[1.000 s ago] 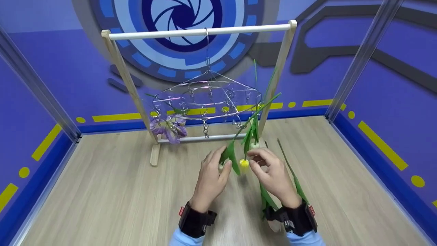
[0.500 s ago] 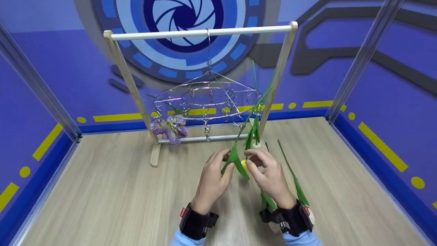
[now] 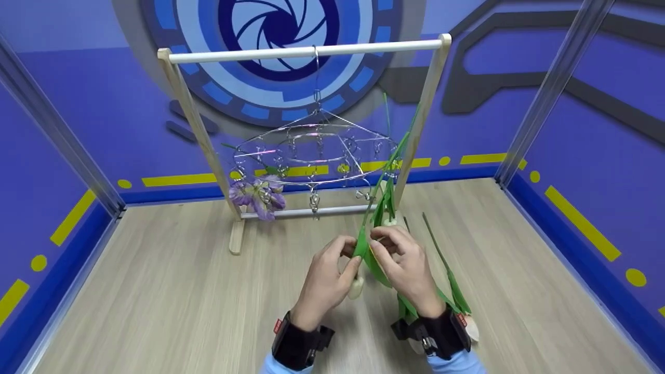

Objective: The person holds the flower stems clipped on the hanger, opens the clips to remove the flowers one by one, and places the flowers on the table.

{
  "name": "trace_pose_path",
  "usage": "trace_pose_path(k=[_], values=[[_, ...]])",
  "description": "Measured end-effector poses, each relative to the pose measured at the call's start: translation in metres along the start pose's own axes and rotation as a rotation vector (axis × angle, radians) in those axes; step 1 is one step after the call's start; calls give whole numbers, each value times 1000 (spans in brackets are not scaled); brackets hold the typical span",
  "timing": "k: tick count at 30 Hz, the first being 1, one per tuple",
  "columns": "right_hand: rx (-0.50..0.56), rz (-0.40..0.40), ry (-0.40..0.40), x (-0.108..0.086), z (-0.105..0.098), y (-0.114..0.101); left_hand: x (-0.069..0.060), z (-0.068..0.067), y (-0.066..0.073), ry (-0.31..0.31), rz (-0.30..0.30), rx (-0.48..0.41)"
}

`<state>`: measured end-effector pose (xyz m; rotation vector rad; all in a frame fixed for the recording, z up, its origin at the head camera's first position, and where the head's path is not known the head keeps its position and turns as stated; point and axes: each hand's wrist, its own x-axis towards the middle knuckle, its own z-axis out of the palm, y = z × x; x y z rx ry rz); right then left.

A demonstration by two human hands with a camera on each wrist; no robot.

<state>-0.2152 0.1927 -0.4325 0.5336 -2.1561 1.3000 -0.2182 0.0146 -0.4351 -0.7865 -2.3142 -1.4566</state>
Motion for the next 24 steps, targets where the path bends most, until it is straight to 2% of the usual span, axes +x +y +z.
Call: trace_pose_path(k=[8,13,17,24], values=[[13,3,2,-1,4,0,-1,-3,2,-95,-62,-55],[18,-30,12,-2,6,-3,-2,-5,3,-127,-72,-68],[7,-61,23,-3,8,-5,-2,-6,4,-138,-71,-55],[-11,-70,16,-3,12,-4,-3,-6,5,-139,-71,37]])
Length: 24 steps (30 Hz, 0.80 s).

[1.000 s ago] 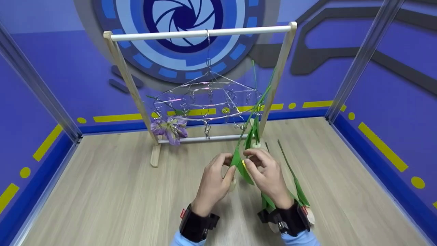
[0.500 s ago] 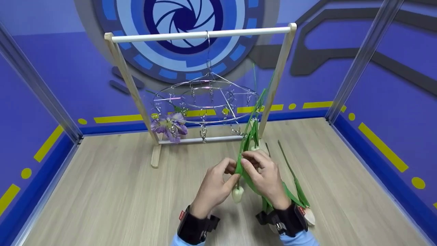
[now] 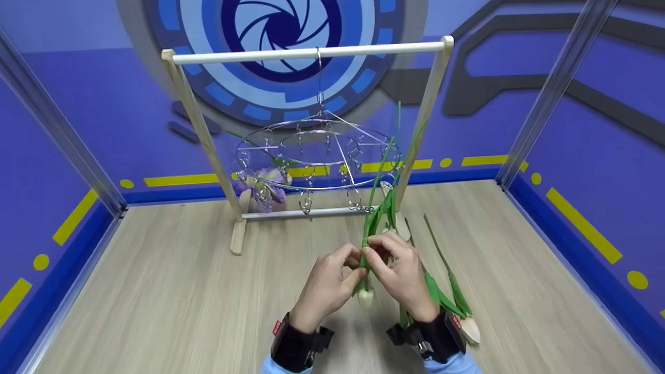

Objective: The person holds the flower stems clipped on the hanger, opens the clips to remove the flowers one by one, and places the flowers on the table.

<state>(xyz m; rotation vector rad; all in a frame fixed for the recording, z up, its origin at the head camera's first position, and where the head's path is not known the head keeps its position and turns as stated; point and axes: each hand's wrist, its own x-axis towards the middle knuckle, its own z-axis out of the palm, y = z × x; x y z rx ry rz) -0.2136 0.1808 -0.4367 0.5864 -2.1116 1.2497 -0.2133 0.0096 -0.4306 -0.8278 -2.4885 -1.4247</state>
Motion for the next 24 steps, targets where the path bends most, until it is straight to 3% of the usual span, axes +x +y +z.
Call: trace_pose_path(k=[5,9,18,24], values=[[-5,-33,-1,-1,2,1,0,-2,0,-3,-13,62],[-4,-73,-6,-2,4,1,-1,-5,0,36,20,78],[-29,-124,-15,-3,8,-3,0,-15,0,253,87,21],[-28,-141,-15,-3,11,-7,3,-16,1,360,130,-56]])
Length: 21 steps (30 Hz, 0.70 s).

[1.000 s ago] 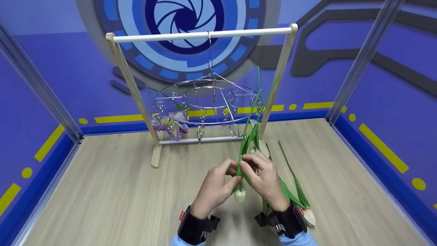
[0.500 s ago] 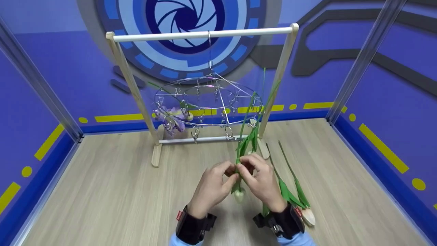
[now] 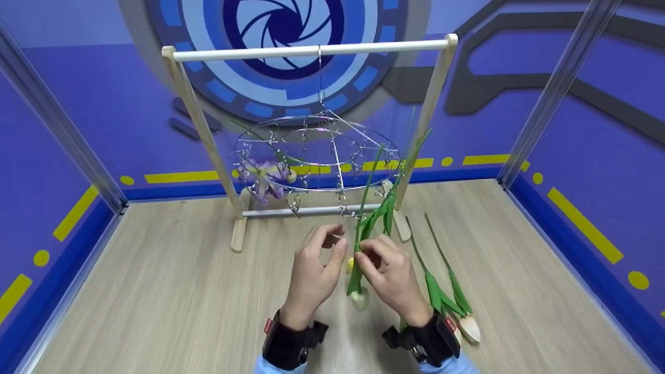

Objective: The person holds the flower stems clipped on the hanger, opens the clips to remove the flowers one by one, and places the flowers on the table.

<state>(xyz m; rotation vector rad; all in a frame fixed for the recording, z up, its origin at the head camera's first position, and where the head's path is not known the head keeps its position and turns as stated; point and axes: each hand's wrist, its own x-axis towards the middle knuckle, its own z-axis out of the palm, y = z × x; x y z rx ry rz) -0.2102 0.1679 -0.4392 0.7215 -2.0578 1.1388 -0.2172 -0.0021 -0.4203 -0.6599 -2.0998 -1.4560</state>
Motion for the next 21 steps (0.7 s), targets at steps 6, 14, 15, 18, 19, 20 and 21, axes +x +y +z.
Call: trace_pose_path(k=[6,14,15,18,19,20,21], values=[[13,-31,10,1,3,-4,4,-2,1,25,-44,-62],[1,-54,11,1,6,-6,14,-5,1,35,-83,-116],[4,-55,11,0,6,-6,15,-5,0,36,-83,-121],[6,-65,8,1,6,-7,18,-5,-1,39,-84,-136],[5,-68,6,1,6,-7,18,-5,-1,39,-83,-139],[4,-72,5,1,6,-8,19,-5,-1,38,-82,-145],[4,-76,4,1,7,-8,20,-4,-1,39,-82,-151]])
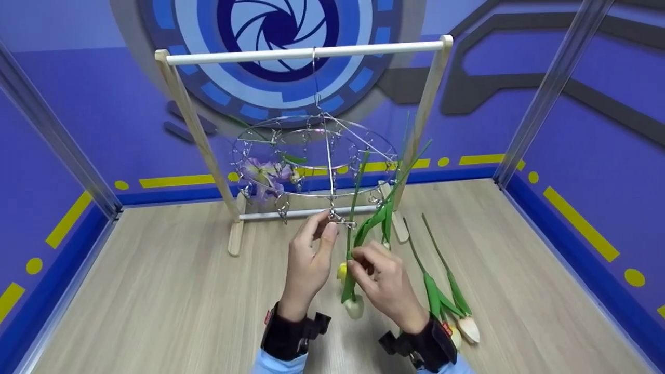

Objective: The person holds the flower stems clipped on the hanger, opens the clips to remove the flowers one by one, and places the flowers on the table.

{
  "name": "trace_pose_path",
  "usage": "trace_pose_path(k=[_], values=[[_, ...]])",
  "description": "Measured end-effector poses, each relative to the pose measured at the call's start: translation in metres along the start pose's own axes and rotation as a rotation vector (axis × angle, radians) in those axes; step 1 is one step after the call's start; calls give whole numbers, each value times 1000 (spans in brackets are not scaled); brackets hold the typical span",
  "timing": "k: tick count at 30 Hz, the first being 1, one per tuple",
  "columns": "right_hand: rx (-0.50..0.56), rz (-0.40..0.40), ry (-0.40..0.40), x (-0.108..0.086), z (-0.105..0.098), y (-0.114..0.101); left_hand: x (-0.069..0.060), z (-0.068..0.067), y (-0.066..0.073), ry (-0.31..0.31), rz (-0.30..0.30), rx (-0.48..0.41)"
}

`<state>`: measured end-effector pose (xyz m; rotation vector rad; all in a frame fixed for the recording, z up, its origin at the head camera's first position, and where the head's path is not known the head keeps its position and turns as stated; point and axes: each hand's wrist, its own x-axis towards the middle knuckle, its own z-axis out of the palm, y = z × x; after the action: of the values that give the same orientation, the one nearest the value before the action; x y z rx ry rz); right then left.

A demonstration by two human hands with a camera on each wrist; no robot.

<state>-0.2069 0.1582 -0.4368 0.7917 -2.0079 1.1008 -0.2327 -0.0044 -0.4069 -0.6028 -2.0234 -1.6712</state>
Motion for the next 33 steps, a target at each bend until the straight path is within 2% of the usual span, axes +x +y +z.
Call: trace_pose_path(k=[8,14,24,33], values=[[-8,-4,-14,0,0,-3,4,3,1,3,-32,-89],[-17,2,-15,1,0,-2,3,4,2,6,-62,-103],[17,117,-81,-1,-1,-1,3,2,5,-15,-109,-193],[23,87,-82,-1,-2,3,4,1,4,18,-145,-219]])
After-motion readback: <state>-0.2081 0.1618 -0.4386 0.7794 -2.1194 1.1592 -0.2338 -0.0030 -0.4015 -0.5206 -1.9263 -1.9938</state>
